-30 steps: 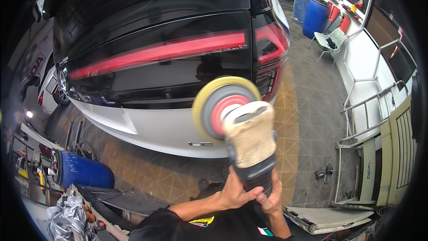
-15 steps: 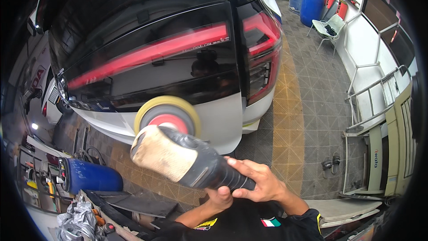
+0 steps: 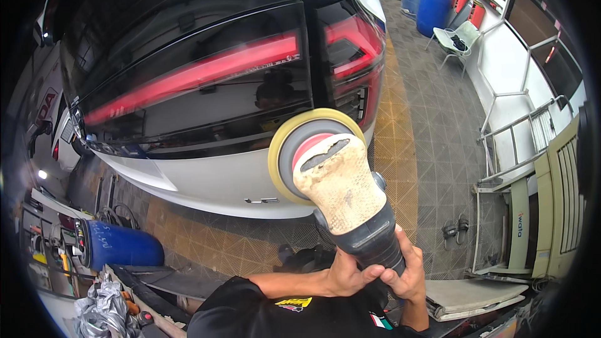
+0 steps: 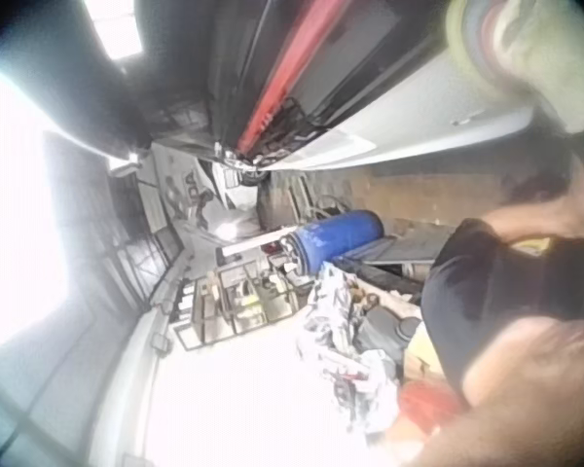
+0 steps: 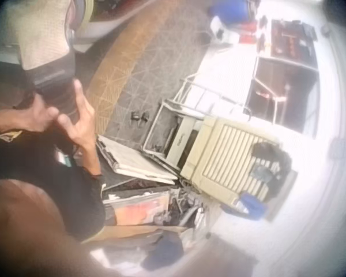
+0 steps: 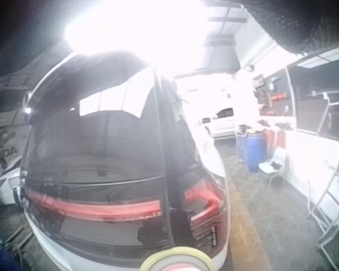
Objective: The person uses a rotary polisher with a buffing pad to polish the rear bumper of a white car. They systematically move the tool across the surface, working around the taillights and the 'NISSAN' and 'ZERO' emblems, and later move to the side of the vehicle.
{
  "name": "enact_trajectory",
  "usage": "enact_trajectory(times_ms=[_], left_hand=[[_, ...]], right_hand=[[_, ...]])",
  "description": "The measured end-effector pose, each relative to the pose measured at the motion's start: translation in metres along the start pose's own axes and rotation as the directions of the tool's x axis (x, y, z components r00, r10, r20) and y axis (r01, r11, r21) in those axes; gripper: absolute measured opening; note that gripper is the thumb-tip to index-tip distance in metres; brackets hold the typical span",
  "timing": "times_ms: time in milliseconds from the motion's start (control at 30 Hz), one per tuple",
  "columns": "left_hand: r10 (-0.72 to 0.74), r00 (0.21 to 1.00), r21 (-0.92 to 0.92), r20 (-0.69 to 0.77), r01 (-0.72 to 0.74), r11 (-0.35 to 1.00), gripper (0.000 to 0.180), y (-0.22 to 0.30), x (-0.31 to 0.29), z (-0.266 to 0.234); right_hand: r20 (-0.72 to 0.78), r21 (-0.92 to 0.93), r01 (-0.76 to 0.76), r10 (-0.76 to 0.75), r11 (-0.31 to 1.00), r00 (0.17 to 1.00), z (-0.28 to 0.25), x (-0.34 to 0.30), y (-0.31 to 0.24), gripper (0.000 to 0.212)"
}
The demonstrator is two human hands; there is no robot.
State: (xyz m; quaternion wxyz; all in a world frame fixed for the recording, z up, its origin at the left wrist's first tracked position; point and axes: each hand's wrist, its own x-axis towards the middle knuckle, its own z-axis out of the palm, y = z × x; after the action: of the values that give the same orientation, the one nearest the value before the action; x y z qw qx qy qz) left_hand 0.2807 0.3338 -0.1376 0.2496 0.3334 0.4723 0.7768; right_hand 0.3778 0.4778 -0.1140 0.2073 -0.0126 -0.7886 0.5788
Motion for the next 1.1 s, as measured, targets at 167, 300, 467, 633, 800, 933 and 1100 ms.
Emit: enact_trajectory(times_ms=[167,300,467,633,800,933,1100], left_hand=[[0.067,0.996,0.059,0.051,-0.070,0.996,0.060,0.012,-0.009,0.000],[0.142,0.986,0.017,-0.091,-0.142,0.990,0.062,0.015,-0.019,-0.004],[0.231,0.951,0.111,-0.204,-0.212,0.971,0.084,0.035,-0.033,-0.029],[0.233,0.864,0.250,-0.447,-0.129,0.960,0.085,0.064,-0.041,-0.030],[0.296,0.836,0.351,-0.461,-0.135,0.927,0.090,0.052,-0.054,-0.035],[0.148,0.937,0.241,-0.316,-0.072,0.968,0.096,0.058,-0.046,-0.033],[0.196,0.979,0.144,-0.063,-0.186,0.972,0.075,0.020,-0.037,-0.050]], right_hand=[[0.085,0.017,0.014,-0.015,1.000,0.996,-0.007,0.006,-0.021,0.088],[0.230,0.031,0.012,-0.019,0.999,0.973,-0.003,0.024,-0.032,0.084],[0.381,0.141,0.025,-0.078,0.990,0.922,0.029,0.059,-0.040,0.082],[0.527,0.225,0.018,-0.137,0.974,0.839,0.067,0.078,-0.032,0.082],[0.561,0.163,0.117,-0.189,0.980,0.806,0.070,0.072,-0.028,0.084],[0.435,0.132,0.152,-0.195,0.980,0.879,0.054,0.063,-0.036,0.085],[0.237,0.048,0.138,-0.146,0.989,0.961,0.045,0.031,-0.002,0.088]])
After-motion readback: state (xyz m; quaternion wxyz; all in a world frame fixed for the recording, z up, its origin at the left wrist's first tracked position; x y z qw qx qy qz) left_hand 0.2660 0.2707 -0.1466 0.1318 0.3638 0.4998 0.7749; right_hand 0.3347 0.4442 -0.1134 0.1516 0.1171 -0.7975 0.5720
